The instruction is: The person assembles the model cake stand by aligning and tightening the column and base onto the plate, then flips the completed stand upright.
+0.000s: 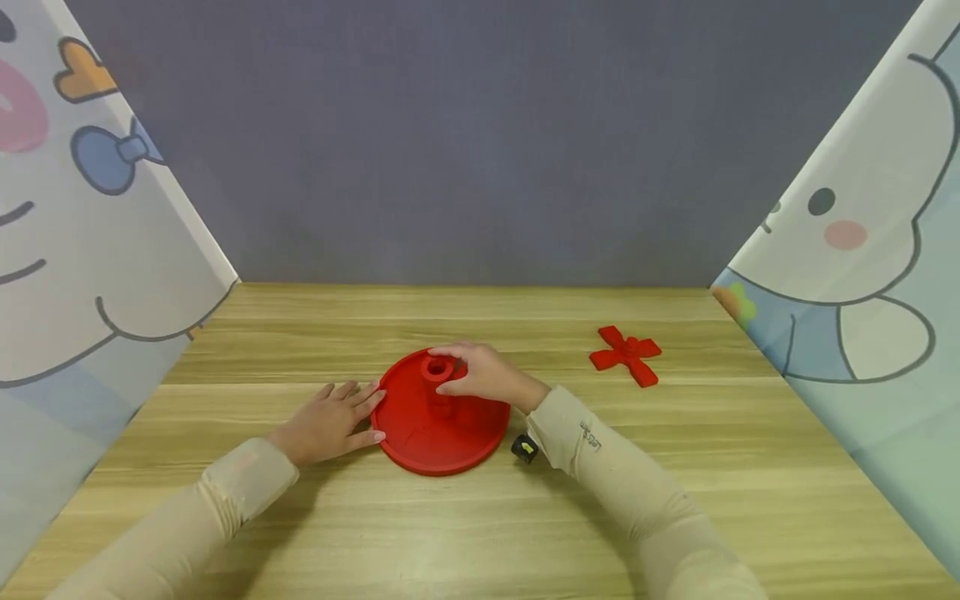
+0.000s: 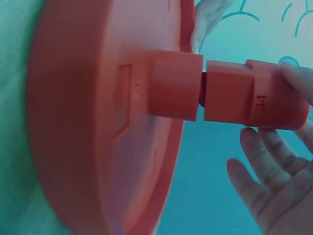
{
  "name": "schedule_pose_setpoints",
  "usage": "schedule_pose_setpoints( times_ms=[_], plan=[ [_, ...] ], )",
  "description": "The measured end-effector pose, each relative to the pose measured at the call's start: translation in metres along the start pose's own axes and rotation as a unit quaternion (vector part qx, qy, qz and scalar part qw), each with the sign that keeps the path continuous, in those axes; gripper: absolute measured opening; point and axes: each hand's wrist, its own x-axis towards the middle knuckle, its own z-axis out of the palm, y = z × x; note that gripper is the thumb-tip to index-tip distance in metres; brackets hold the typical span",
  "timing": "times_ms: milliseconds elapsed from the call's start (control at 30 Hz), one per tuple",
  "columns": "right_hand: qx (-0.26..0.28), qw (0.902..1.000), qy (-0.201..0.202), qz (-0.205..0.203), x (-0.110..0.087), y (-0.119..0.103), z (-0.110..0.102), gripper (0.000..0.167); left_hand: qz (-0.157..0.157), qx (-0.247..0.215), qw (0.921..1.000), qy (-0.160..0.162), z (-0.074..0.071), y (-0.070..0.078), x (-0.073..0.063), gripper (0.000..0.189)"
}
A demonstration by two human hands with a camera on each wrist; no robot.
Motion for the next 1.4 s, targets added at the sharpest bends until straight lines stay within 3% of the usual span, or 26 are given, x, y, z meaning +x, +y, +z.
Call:
schedule_pose_setpoints(
  times_ms=[133, 267, 533, 633, 833, 1000, 1233, 1400],
  plan=[
    [0.017, 0.9989, 0.021, 0.039, 0.002, -0.003, 0.004, 0.051, -0.007, -0.006, 1.0, 0.002, 0.0, 0.0, 0.0, 0.068],
    [0.013, 0.9976, 0.017, 0.065, 0.003, -0.007, 0.007, 0.055, -0.017, -0.005, 0.9998, -0.007, 0.003, 0.0, 0.001, 0.072],
    [0.017, 0.9998, 0.009, 0.011, 0.003, -0.007, 0.006, 0.044, -0.047, -0.013, 0.9982, -0.035, 0.001, 0.0, 0.003, 0.083],
    [0.016, 0.9998, 0.005, 0.009, 0.003, -0.006, 0.004, 0.047, -0.047, -0.01, 0.9978, -0.045, -0.001, -0.002, 0.007, 0.087],
    [0.019, 0.9987, 0.008, 0.047, 0.005, -0.006, -0.001, 0.048, -0.053, -0.003, 0.9954, -0.08, -0.009, -0.008, 0.021, 0.099],
    [-0.012, 0.9969, 0.023, 0.074, 0.006, -0.009, -0.001, 0.046, -0.056, -0.005, 0.9935, -0.099, -0.013, -0.008, 0.025, 0.101],
    [-0.029, 0.9987, -0.035, 0.022, 0.007, -0.007, -0.006, 0.062, -0.051, -0.013, 0.9943, -0.093, -0.013, -0.007, 0.026, 0.101],
    [-0.01, 0.9984, -0.055, 0.002, 0.008, -0.001, -0.008, 0.058, -0.052, -0.021, 0.9941, -0.093, -0.01, -0.007, 0.025, 0.102]
  ],
)
